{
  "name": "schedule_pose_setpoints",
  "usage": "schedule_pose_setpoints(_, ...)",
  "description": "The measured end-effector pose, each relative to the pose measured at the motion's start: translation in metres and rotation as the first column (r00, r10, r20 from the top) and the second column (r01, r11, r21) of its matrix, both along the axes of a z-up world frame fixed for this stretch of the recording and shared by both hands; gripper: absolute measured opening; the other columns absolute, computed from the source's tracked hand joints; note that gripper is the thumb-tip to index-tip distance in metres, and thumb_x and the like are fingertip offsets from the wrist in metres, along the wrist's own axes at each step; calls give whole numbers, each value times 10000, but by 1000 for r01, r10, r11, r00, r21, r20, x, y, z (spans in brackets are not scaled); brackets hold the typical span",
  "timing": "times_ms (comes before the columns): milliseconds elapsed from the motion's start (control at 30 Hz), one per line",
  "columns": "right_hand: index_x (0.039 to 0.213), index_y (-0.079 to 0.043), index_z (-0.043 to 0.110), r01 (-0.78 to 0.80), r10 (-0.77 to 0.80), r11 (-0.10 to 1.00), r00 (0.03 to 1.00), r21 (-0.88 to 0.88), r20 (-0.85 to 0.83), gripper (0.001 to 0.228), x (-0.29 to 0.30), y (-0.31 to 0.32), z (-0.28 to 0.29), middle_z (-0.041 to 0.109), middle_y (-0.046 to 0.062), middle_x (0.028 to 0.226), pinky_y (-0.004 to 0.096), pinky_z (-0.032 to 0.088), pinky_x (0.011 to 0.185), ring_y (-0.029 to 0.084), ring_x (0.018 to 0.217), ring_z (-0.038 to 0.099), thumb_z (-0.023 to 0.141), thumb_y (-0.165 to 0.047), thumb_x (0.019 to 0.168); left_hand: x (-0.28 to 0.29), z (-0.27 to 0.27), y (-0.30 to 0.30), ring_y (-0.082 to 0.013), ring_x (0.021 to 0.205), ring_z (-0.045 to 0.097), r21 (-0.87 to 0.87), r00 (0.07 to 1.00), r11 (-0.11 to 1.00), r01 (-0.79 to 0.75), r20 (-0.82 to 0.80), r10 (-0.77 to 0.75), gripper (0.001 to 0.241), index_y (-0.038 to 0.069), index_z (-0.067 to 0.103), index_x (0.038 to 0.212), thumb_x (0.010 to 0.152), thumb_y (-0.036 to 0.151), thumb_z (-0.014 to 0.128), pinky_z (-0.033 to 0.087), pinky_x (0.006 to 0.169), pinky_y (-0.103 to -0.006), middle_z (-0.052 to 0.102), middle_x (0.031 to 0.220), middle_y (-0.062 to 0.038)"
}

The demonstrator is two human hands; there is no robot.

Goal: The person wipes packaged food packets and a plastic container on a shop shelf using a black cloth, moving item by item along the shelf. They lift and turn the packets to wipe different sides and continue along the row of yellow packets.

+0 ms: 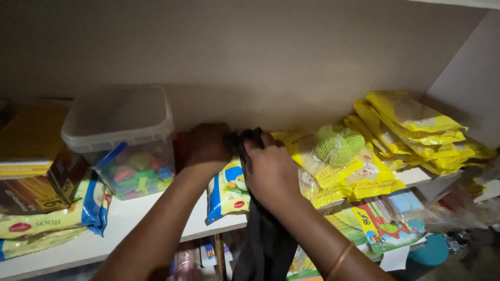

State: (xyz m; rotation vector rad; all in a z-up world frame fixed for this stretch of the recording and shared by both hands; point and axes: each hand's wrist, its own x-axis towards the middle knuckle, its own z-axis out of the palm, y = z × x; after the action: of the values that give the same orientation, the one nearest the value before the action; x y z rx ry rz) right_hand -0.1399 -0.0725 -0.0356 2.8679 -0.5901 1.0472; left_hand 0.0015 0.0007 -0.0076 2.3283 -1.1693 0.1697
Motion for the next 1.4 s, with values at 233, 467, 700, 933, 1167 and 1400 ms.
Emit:
schedule_pose_setpoints(233,1191,-109,699,26,-25,992,1000,124,-12,402,-26,38,5,605,192,1146,507,502,874,409,1090,567,716,-149,791,36,-26,-24,-384,942,743,232,933,965,120,305,-189,292,73,811,894,669,243,735,596,854,-474,743,1007,-218)
schedule_pose_setpoints(467,1137,-78,681,-43,34,996,994,81,106,374,14,6,-5,606,211,1148,517,500,847,424,1034,579,715,-137,769,18,-5,-13,-390,1010,727,207,996,978,3,92,-23,322,90,797,1003,853,342,664,567,914,-494,732,1104,-212)
schedule_pose_setpoints(700,1173,-68,638,-15,1,997,984,79,178,284,35,-12,-7,624,219,1105,535,504,864,444,985,621,669,-167,909,27,-20,-19,-421,1051,689,2,996,1000,-2,84,2,326,105,773,1057,875,331,623,535,916,-515,703,1151,-214)
schedule_pose_setpoints(933,1166,-78,634,69,-77,967,997,246,20,375,-19,61,-3,569,220,1143,521,478,888,434,1064,566,712,-172,811,31,-15,-18,-391,1023,722,210,972,968,139,157,-174,288,64,778,995,857,271,632,568,916,-484,721,1110,-234)
schedule_pose_setpoints(1167,1187,-114,628,193,-178,938,981,288,-76,311,16,36,11,636,214,1084,525,507,882,431,1036,618,653,-221,896,35,-20,-11,-435,1024,680,8,974,979,204,95,-204,289,68,763,995,836,261,618,532,900,-532,711,1103,-233)
schedule_pose_setpoints(1400,1212,-92,648,16,-8,1000,932,-19,362,345,46,-14,-7,655,215,1072,529,541,776,449,909,652,582,-120,875,33,-25,-29,-414,1011,712,-5,996,996,89,-25,-90,304,66,754,1064,960,272,555,525,918,-545,712,1118,-235)
